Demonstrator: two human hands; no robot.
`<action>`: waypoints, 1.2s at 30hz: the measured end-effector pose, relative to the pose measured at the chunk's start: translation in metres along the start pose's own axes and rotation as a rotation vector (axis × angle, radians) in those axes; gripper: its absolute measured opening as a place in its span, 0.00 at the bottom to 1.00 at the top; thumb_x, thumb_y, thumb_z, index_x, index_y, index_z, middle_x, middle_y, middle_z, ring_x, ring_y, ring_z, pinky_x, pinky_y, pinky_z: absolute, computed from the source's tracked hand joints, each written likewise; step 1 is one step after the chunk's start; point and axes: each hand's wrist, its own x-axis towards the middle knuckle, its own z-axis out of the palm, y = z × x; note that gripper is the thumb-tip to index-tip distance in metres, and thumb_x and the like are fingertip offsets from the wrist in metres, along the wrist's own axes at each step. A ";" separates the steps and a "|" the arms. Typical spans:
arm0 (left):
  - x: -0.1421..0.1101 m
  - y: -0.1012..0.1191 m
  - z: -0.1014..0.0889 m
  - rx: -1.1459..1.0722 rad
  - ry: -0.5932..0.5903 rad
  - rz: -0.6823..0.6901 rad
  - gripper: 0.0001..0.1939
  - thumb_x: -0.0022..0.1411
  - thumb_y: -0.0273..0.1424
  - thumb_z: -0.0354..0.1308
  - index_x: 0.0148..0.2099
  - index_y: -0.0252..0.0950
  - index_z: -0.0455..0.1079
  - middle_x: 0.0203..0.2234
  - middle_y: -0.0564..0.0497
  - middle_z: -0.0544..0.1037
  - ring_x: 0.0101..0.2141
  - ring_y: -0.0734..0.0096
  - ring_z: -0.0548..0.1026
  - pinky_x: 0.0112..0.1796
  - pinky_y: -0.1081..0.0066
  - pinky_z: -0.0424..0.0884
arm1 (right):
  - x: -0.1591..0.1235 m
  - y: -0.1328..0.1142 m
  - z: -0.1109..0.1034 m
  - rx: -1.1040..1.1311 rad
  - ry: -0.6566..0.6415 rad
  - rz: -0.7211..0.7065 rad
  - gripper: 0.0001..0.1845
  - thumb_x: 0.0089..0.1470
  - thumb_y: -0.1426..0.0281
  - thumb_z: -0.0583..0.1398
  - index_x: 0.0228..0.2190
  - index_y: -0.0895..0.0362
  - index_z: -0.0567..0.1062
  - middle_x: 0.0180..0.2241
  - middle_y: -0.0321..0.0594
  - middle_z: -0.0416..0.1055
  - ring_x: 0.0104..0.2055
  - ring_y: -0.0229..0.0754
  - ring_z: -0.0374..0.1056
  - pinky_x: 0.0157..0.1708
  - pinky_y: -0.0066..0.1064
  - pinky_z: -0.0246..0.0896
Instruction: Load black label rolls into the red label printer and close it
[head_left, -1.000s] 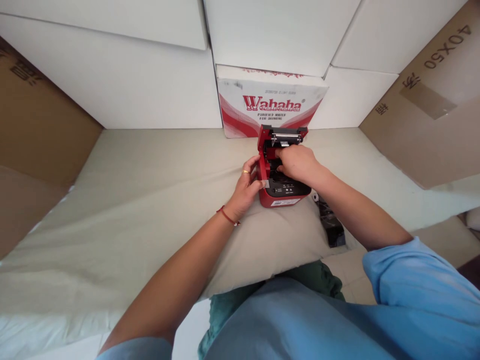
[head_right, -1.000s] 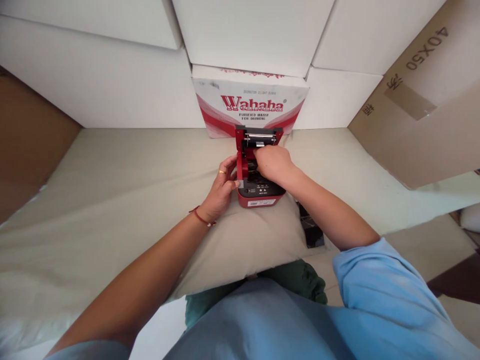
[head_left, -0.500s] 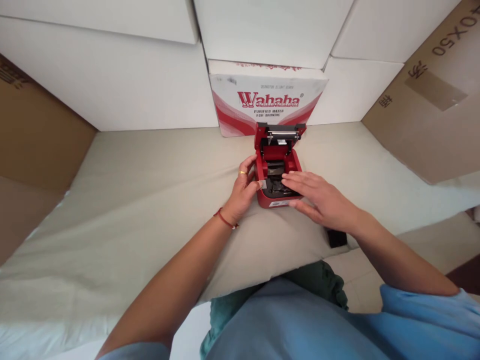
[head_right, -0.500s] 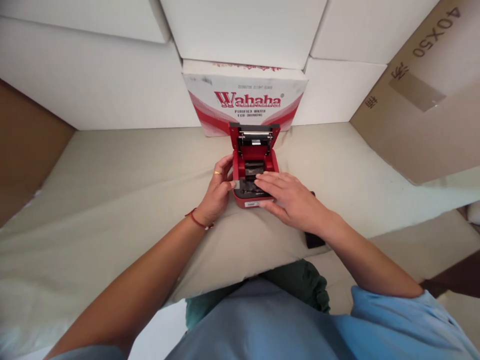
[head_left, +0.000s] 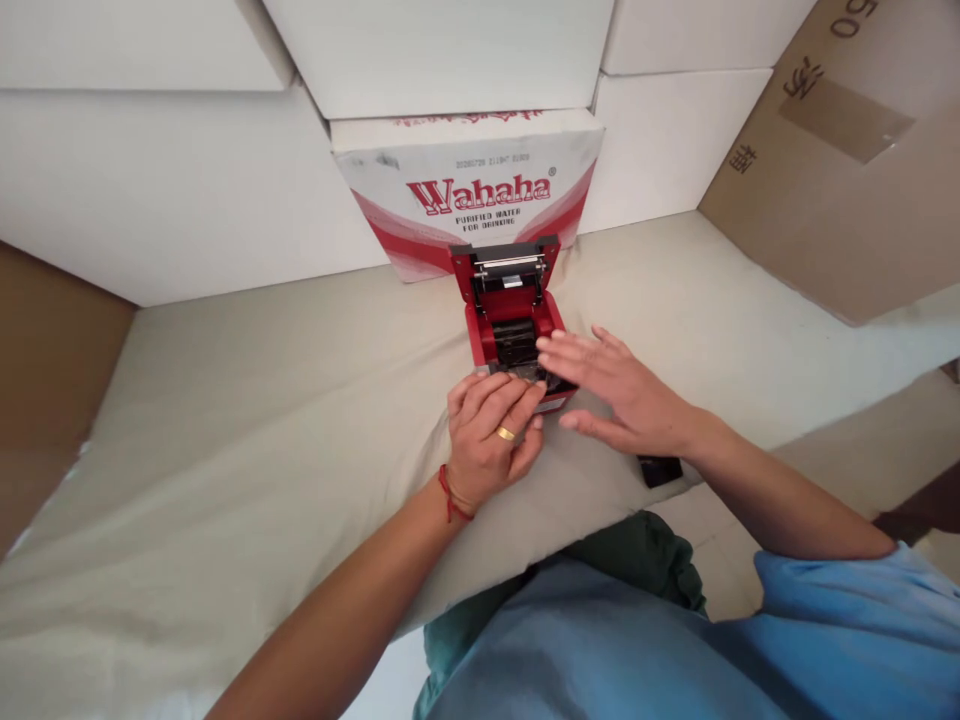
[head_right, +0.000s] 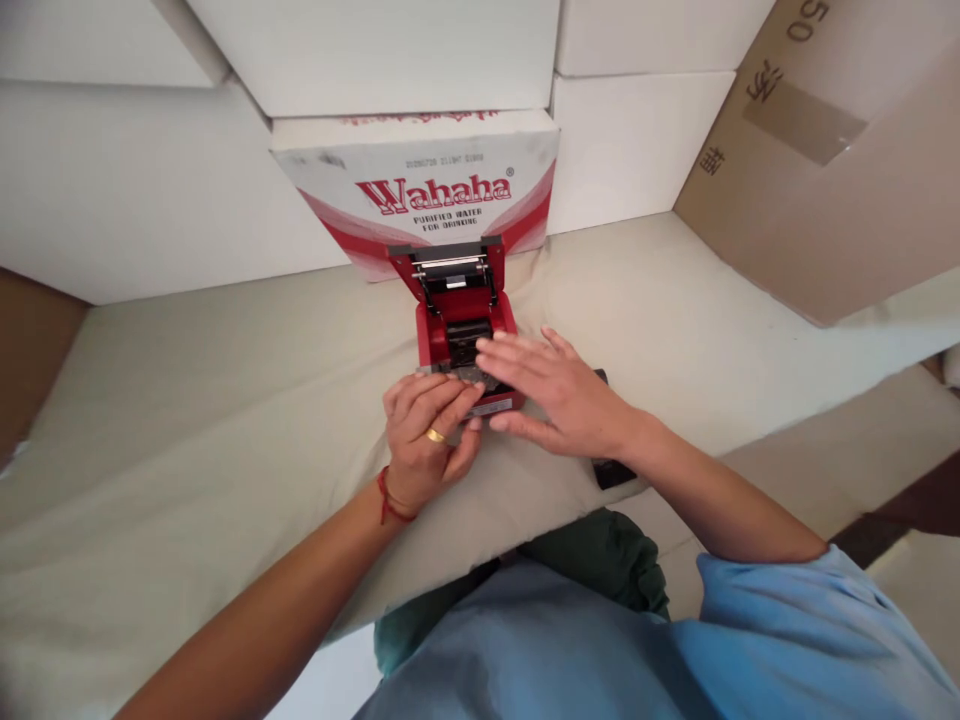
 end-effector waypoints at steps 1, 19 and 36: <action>0.000 0.001 0.002 0.012 0.006 0.003 0.30 0.71 0.27 0.63 0.72 0.48 0.73 0.50 0.49 0.88 0.52 0.56 0.84 0.62 0.52 0.71 | 0.007 0.005 -0.005 0.043 0.086 0.036 0.35 0.79 0.46 0.52 0.76 0.47 0.69 0.78 0.47 0.66 0.82 0.53 0.61 0.83 0.57 0.47; 0.000 0.004 -0.003 0.106 0.004 -0.002 0.36 0.68 0.24 0.65 0.74 0.52 0.71 0.48 0.51 0.89 0.51 0.57 0.83 0.66 0.54 0.68 | 0.055 0.048 0.015 0.408 0.303 0.114 0.40 0.78 0.39 0.46 0.54 0.48 0.88 0.62 0.43 0.85 0.74 0.51 0.73 0.80 0.53 0.54; -0.002 -0.055 -0.017 -0.297 0.015 -0.396 0.20 0.83 0.38 0.51 0.63 0.51 0.83 0.61 0.52 0.86 0.70 0.57 0.77 0.81 0.42 0.49 | 0.028 0.056 0.051 0.357 0.343 -0.073 0.28 0.82 0.55 0.48 0.65 0.50 0.81 0.68 0.47 0.80 0.78 0.50 0.66 0.80 0.56 0.54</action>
